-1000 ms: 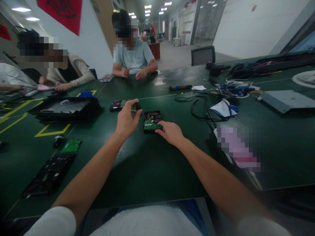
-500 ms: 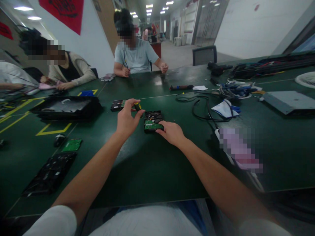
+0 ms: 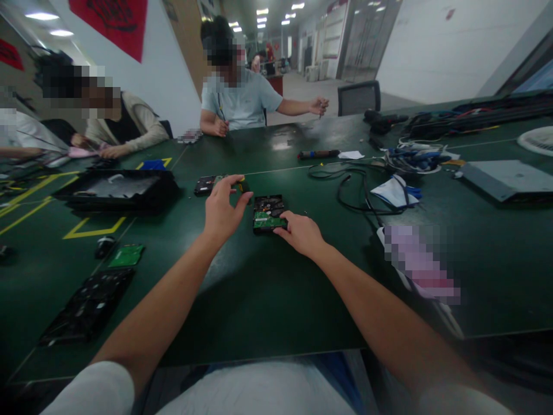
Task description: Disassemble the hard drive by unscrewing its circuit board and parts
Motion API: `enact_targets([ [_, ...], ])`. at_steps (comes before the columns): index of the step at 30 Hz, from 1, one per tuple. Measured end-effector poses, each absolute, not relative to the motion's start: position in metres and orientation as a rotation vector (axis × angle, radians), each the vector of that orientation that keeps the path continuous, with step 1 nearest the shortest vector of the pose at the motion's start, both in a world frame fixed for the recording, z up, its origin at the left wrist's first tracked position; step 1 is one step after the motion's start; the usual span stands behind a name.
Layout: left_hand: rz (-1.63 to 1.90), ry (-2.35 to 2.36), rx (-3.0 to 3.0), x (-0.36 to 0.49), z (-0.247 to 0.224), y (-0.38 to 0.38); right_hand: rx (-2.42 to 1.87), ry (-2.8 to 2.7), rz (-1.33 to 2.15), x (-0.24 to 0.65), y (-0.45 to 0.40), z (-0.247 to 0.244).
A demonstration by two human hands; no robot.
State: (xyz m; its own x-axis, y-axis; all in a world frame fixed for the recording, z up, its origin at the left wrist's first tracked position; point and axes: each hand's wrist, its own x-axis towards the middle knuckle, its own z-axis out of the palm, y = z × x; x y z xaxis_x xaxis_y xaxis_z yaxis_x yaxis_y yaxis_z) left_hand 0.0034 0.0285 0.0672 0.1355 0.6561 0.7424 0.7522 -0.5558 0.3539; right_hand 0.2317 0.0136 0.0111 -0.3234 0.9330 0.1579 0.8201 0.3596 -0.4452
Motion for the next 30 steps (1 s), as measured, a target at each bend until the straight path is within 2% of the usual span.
enact_targets([
  [7,-1.507,-1.418,-2.296,0.0071,0.0702,0.0252,-1.56,-2.217,0.404,0.2309,0.0122,0.0114],
  [24,-1.427,-1.412,-2.324,0.0061,0.0705,0.0245,-1.52,-2.258,0.387,0.2322,0.0126,0.0117],
  [30,-1.507,-1.446,-2.294,0.0068,0.0708,0.0243,-1.507,-2.259,0.372,0.2323,0.0134,0.0096],
])
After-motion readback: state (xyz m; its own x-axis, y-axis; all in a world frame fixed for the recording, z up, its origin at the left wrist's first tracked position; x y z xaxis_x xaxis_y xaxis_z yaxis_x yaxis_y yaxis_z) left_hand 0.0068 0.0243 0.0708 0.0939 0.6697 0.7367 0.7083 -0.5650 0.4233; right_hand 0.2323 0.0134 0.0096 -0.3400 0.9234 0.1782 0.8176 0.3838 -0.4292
